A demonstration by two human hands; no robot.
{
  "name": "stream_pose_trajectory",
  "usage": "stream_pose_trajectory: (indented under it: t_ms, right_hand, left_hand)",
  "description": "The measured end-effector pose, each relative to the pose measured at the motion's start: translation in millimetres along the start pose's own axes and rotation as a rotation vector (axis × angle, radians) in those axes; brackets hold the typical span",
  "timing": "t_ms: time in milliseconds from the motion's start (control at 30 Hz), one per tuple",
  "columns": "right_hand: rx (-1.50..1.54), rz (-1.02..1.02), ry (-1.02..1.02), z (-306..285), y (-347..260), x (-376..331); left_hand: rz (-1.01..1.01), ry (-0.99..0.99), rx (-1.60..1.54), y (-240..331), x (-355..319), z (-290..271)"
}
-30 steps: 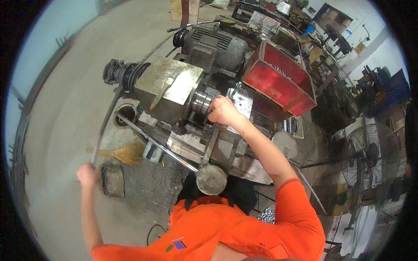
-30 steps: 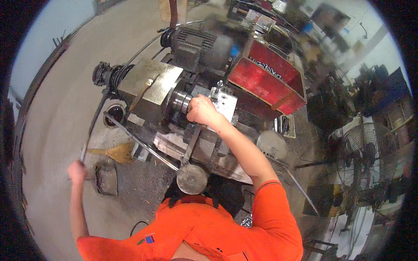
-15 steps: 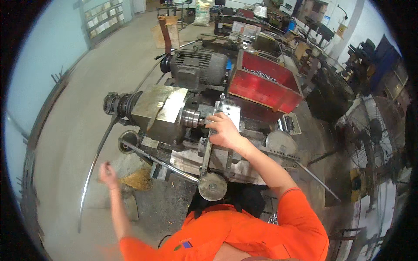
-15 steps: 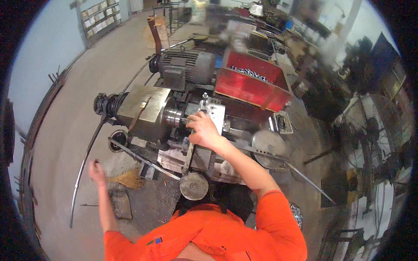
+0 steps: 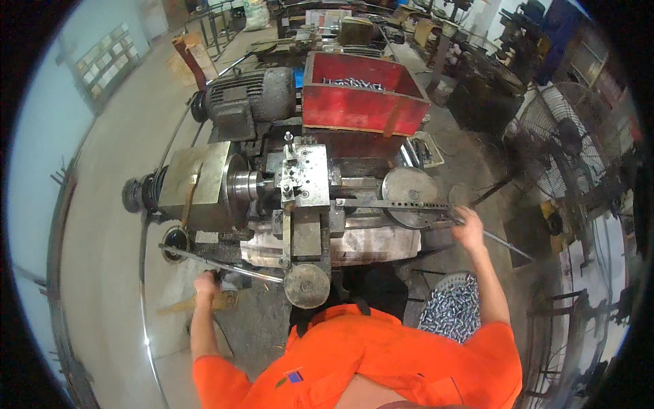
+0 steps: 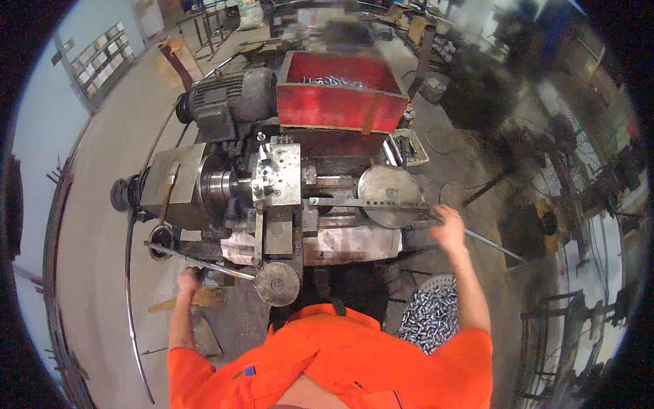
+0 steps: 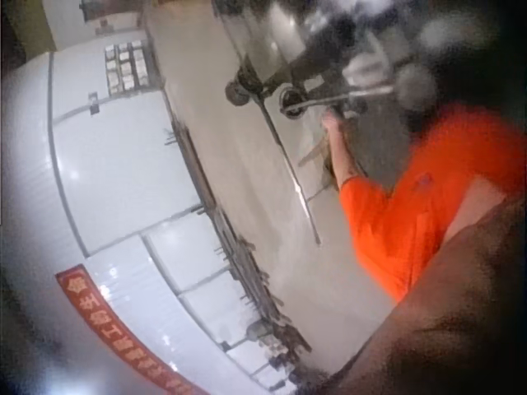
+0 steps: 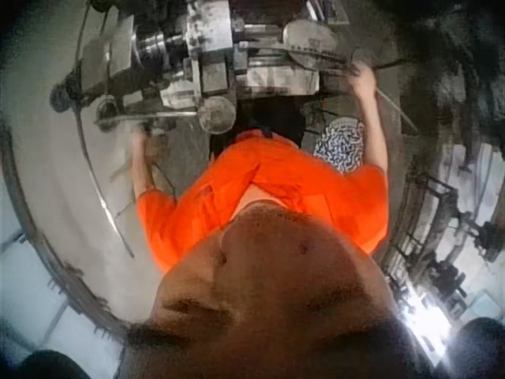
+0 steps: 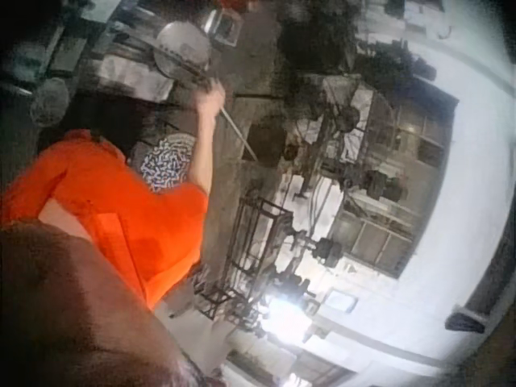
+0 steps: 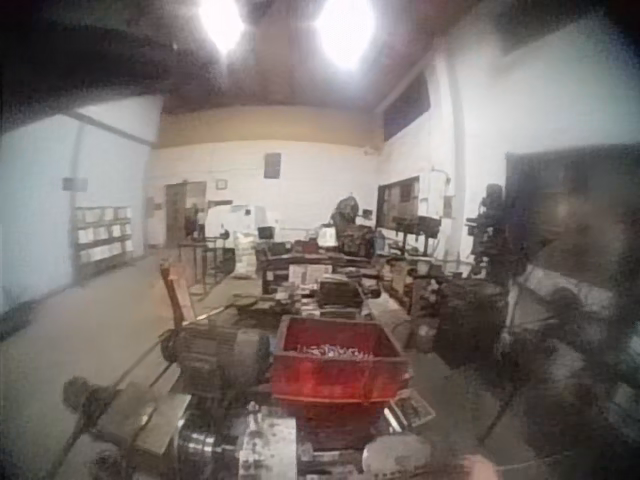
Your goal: The person operates a metal turning machine, repeatedly inserting small metal pieces into the chuck, actuating the machine with a lever, and removing the processed pieces into a red bin. The cycle is repeated continuously throughout the clip.
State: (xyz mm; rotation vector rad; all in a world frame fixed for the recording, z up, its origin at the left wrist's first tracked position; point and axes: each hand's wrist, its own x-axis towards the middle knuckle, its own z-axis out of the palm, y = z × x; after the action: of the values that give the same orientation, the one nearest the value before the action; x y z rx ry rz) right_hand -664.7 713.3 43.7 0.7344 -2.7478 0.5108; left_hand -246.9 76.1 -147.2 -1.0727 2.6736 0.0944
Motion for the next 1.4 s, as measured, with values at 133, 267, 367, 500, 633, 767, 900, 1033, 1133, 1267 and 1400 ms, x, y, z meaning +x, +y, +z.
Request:
stream_pose_trajectory:
  t_ms: [133, 267, 367, 500, 633, 767, 900, 1033, 1133, 1267, 1400]
  right_hand:
    - [-0.352, 0.341, -0.169, 11.7, 138.0, -52.6]
    - [-0.581, 0.53, -0.25, 13.4, 163.2, -61.7]
    - [-0.528, 0.577, -0.289, 7.8, 131.0, -76.8]
    - [-0.466, 0.503, -0.194, 20.1, 104.2, -152.7]
    - [0.057, 0.643, -0.355, 24.9, 32.1, -207.8]
    - [0.563, 0.753, -0.266, 39.3, -34.3, -218.8]
    - [0.666, 0.778, -0.252, 36.4, -45.1, -219.5]
    - [0.752, 0.895, -0.278, 27.6, -60.7, -213.1]
    - [0.693, 0.791, -0.28, 42.9, -44.6, -224.7]
    - [0.481, 0.617, -0.303, 43.6, -9.1, -225.4]
    - [0.036, 0.509, -0.224, 8.1, 43.0, -175.4]
  left_hand:
    - [-0.091, 0.239, -0.543, -50.4, -19.5, 2.1]
    - [-0.308, 0.338, -1.249, -23.3, -33.1, -83.1]
    - [-0.434, 0.362, -1.448, 8.6, -39.4, -110.8]
    - [-0.521, 0.353, -1.469, 49.8, -6.5, -107.3]
    - [-0.371, 0.644, -1.609, 67.7, -5.3, -92.6]
    - [-0.371, 0.65, -1.468, 36.9, 6.8, -71.1]
    - [-0.42, 0.679, -1.474, 44.9, 11.4, -74.0]
    - [-0.425, 0.581, -1.478, 54.5, 6.8, -82.0]
    - [-0.379, 0.523, -1.391, 35.3, 12.3, -76.4]
    - [-0.403, 0.41, -1.265, 9.4, 18.3, -68.3]
    - [-0.487, 0.351, -1.302, 30.1, -6.1, -90.9]
